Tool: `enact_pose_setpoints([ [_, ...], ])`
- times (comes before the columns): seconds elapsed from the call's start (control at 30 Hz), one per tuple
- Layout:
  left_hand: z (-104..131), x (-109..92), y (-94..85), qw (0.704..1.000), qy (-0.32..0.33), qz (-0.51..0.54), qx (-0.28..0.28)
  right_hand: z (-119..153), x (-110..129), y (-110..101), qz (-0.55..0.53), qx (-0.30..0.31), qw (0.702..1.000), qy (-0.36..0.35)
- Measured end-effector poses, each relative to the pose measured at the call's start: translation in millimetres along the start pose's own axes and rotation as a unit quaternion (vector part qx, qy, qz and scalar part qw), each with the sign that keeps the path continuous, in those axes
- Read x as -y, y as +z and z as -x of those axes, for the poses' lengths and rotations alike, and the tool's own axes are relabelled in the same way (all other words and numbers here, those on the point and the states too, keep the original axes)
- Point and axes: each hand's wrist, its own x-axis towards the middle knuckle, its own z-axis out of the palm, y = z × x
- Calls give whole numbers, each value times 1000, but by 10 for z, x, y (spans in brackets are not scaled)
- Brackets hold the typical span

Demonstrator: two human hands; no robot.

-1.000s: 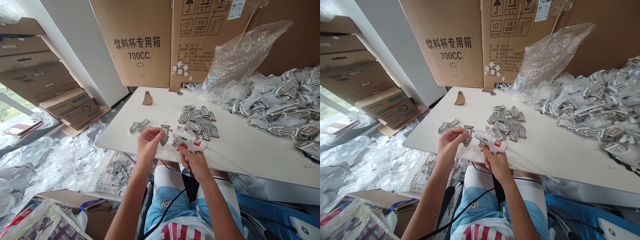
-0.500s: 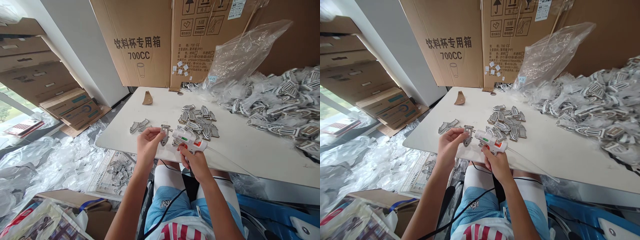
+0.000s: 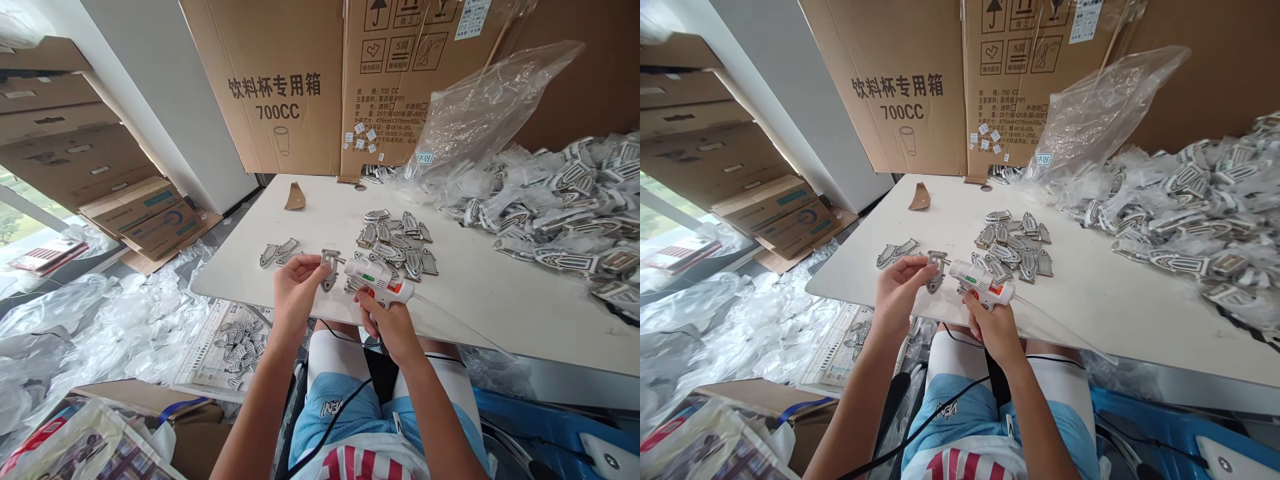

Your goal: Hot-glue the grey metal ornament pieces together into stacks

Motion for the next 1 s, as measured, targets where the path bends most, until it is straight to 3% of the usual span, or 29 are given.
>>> enact_pose_setpoints([
  [0.2,3,-1,-6,999,35,-18,-16,13,1,30,2,-12,1000,-5],
  [0.57,44,-41,-12,951,234,-196,-51,51,30,79,41,-30,999,-12],
  [1.0,-28,38,-84,941,241,-234,-48,91,39,73,97,-31,995,-1],
])
